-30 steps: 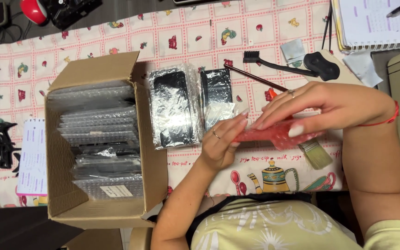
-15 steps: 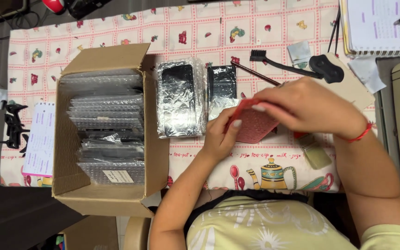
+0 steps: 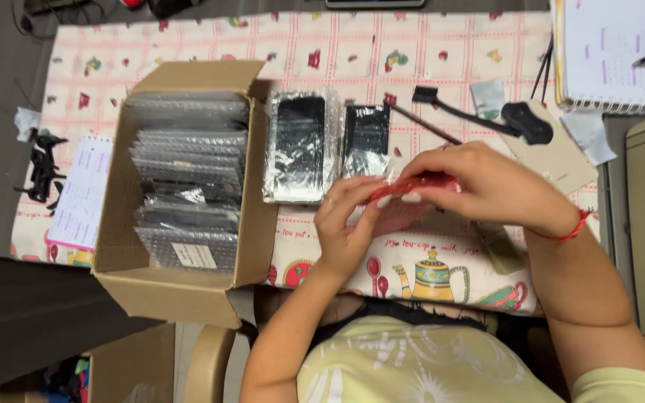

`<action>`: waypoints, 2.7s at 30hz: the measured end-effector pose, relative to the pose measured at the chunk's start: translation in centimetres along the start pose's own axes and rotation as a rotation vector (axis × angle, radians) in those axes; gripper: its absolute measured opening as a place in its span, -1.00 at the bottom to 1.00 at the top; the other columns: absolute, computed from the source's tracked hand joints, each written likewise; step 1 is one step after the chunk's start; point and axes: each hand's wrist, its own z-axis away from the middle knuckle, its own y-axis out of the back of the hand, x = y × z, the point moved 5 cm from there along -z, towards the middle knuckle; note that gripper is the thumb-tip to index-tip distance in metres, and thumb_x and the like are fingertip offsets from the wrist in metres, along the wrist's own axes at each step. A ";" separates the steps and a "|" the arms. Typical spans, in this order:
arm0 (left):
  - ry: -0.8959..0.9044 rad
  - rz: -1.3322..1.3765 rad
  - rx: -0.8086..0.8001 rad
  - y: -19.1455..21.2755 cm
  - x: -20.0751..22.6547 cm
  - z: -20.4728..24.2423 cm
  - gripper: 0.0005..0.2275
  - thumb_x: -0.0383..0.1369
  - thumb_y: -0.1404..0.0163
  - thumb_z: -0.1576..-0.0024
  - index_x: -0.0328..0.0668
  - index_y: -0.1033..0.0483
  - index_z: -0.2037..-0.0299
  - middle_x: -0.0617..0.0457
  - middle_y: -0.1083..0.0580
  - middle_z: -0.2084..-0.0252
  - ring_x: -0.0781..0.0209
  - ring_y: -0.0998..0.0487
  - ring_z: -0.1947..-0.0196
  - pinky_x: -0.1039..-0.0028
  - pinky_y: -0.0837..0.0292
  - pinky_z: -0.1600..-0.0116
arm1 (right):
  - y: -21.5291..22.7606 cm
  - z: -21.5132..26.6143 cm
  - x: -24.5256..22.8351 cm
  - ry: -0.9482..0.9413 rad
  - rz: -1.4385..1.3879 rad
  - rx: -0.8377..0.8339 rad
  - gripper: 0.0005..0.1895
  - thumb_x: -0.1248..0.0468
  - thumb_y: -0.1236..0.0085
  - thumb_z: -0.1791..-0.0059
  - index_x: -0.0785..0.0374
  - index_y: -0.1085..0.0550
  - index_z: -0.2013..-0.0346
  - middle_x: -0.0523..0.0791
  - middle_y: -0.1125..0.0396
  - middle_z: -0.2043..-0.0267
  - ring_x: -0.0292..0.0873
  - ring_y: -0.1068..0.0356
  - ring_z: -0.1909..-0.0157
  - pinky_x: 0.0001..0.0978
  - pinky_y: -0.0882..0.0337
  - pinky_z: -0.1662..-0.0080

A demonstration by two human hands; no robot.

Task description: The person is unpacking mobile phone screens from bubble wrap, cleaning them with a brush, and then placing them into protective sleeves.

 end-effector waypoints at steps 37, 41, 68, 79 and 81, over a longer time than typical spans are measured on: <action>-0.298 0.040 -0.324 0.8 4.6 3.5 -0.70 -0.33 -0.18 -0.24 -0.33 -0.50 -0.09 -0.09 -0.62 0.08 0.01 -0.66 0.12 0.30 -0.55 -0.05 | -8.7 8.4 -6.0 0.338 0.554 0.503 -0.84 0.40 0.00 -0.01 0.37 -0.50 0.18 -0.08 -0.44 0.12 -0.06 -0.30 0.26 0.33 -0.23 -0.29; -0.261 0.050 -0.271 0.0 4.7 2.7 -0.75 -0.32 -0.20 -0.19 -0.27 -0.59 -0.01 -0.04 -0.62 0.20 0.03 -0.63 0.30 0.35 -0.55 0.13 | -9.0 8.4 -5.3 0.382 0.669 0.667 -0.88 0.37 -0.02 -0.03 0.34 -0.51 0.30 -0.08 -0.43 0.18 -0.10 -0.21 0.37 0.31 -0.30 -0.24; 0.192 -0.488 -0.639 0.8 -2.4 6.6 -0.31 -0.07 -0.17 -0.12 -0.21 -0.20 -0.39 -0.22 -0.31 -0.22 -0.19 -0.33 -0.15 0.04 -0.23 -0.18 | -10.0 9.1 9.1 -0.653 -0.179 0.587 -0.76 0.10 -0.09 -0.09 0.20 -0.55 0.14 -0.17 -0.38 0.26 -0.27 -0.26 0.37 -0.41 -0.25 0.17; 0.102 -0.287 -0.474 0.9 -3.6 7.1 -0.55 -0.22 -0.07 -0.25 -0.41 -0.34 -0.22 -0.26 -0.31 -0.20 -0.22 -0.34 -0.23 0.03 -0.33 -0.33 | -8.6 12.5 11.7 -0.877 0.215 0.211 -0.38 0.02 -0.14 0.05 0.18 -0.30 -0.25 0.01 -0.20 -0.16 0.15 -0.42 -0.02 0.03 -0.39 -0.03; 0.041 -0.265 -0.495 0.9 -4.3 7.4 -0.53 -0.26 -0.12 -0.23 -0.38 -0.32 -0.26 -0.27 -0.29 -0.24 -0.26 -0.33 -0.30 -0.02 -0.32 -0.39 | -8.8 13.1 12.8 -0.967 0.209 0.127 -0.44 -0.06 -0.18 0.07 0.17 -0.37 -0.10 0.00 -0.31 0.05 0.09 -0.42 0.08 -0.06 -0.37 0.03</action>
